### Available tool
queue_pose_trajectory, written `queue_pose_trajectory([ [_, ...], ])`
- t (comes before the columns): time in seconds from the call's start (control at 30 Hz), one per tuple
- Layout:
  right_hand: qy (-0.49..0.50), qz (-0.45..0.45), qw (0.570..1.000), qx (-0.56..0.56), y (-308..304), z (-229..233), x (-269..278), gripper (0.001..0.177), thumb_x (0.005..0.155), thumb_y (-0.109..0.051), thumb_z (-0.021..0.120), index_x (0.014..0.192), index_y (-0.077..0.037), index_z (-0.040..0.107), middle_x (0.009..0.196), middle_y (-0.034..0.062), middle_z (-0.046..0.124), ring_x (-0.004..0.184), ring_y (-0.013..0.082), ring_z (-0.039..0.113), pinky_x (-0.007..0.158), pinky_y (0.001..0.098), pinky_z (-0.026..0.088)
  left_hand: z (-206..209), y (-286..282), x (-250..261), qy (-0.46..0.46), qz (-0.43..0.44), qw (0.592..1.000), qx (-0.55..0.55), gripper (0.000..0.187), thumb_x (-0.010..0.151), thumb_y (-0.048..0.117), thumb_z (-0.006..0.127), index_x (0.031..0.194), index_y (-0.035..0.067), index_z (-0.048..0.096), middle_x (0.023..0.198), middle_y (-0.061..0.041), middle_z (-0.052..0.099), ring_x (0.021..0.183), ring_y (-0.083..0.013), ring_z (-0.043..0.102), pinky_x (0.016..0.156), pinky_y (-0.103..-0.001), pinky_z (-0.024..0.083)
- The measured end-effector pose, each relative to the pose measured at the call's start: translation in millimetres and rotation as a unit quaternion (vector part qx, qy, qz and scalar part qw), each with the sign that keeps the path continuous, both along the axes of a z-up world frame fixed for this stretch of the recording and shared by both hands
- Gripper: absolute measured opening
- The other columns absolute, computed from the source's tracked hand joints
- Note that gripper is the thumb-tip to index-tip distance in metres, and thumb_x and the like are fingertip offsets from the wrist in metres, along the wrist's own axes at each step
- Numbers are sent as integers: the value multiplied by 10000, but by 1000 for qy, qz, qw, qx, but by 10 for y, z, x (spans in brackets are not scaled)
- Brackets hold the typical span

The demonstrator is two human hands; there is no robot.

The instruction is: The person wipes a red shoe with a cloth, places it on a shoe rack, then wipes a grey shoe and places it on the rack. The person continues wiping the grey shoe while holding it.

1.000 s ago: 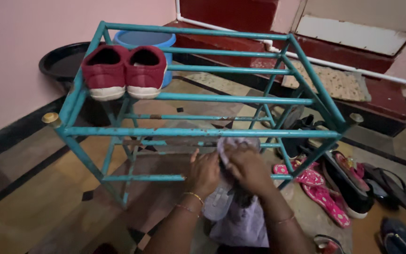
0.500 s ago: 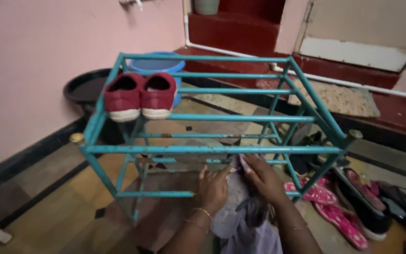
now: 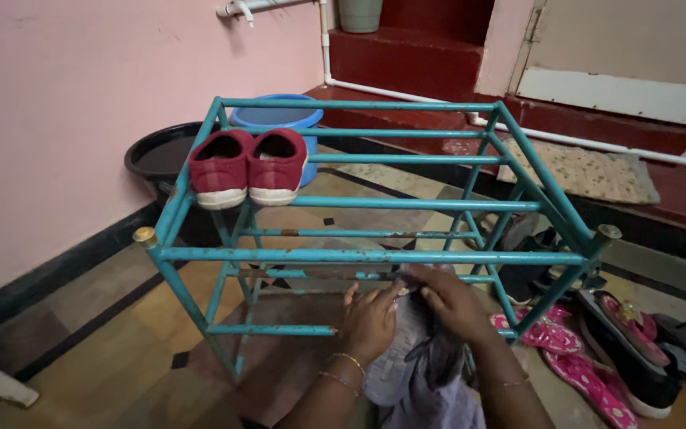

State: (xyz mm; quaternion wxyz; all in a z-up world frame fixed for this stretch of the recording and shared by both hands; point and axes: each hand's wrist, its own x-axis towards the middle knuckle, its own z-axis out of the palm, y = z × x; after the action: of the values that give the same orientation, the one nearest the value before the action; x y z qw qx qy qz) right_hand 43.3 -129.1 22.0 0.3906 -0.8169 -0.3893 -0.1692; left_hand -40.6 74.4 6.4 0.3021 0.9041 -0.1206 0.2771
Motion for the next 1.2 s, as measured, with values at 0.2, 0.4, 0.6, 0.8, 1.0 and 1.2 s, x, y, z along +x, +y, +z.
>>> queue_pose_trajectory([
  [0.2, 6, -116, 993, 29, 6, -122, 31, 427, 1002, -248, 545, 1373, -42, 593, 1358, 231, 624, 1299, 409, 564, 1091, 464, 420, -84, -22, 57, 15, 7, 1000, -8, 400, 931, 192, 588, 1322, 199, 670, 1035, -81, 713, 1076, -273, 644, 1155, -543, 262],
  [0.4, -67, -121, 990, 32, -120, -427, -49, 459, 1004, -227, 530, 1406, -9, 574, 1455, 237, 570, 1366, 411, 517, 1146, 472, 364, -377, -33, 282, -24, 38, 999, -2, 350, 920, 196, 603, 1244, 268, 716, 1064, -62, 743, 1081, -260, 656, 1130, -584, 260],
  [0.6, -4, -53, 998, 26, -237, -622, -171, 300, 937, -90, 589, 1214, -14, 674, 1345, 194, 666, 1259, 363, 637, 1060, 430, 490, -408, 32, 300, 2, 117, 990, -74, 348, 933, 188, 597, 1254, 264, 709, 1049, -74, 738, 1078, -289, 662, 1144, -534, 343],
  [0.8, 41, 5, 999, -23, -505, -685, -141, 357, 803, 60, 543, 1049, -62, 771, 1116, 118, 801, 1014, 266, 783, 908, 347, 600, -263, 27, 164, -44, 114, 989, -86, 407, 879, 180, 629, 1281, 224, 666, 1160, -90, 722, 1138, -307, 642, 1099, -520, 355],
  [1.0, 236, -112, 921, 289, -573, -582, -112, 411, 933, 95, 482, 1302, 59, 660, 1285, 284, 666, 960, 443, 577, 810, 459, 428, -213, 48, 67, -48, 87, 993, -66, 450, 860, 177, 627, 1311, 178, 635, 1169, -116, 705, 1160, -301, 634, 1144, -527, 324],
  [1.2, -102, -28, 992, 69, 48, -374, -215, 651, 834, 11, 661, 1459, 39, 484, 1485, 292, 495, 1376, 447, 468, 1137, 451, 355, -186, 39, 30, -55, 57, 996, -49, 463, 880, 179, 594, 1342, 172, 612, 1168, -91, 718, 1152, -268, 639, 1152, -537, 288],
])
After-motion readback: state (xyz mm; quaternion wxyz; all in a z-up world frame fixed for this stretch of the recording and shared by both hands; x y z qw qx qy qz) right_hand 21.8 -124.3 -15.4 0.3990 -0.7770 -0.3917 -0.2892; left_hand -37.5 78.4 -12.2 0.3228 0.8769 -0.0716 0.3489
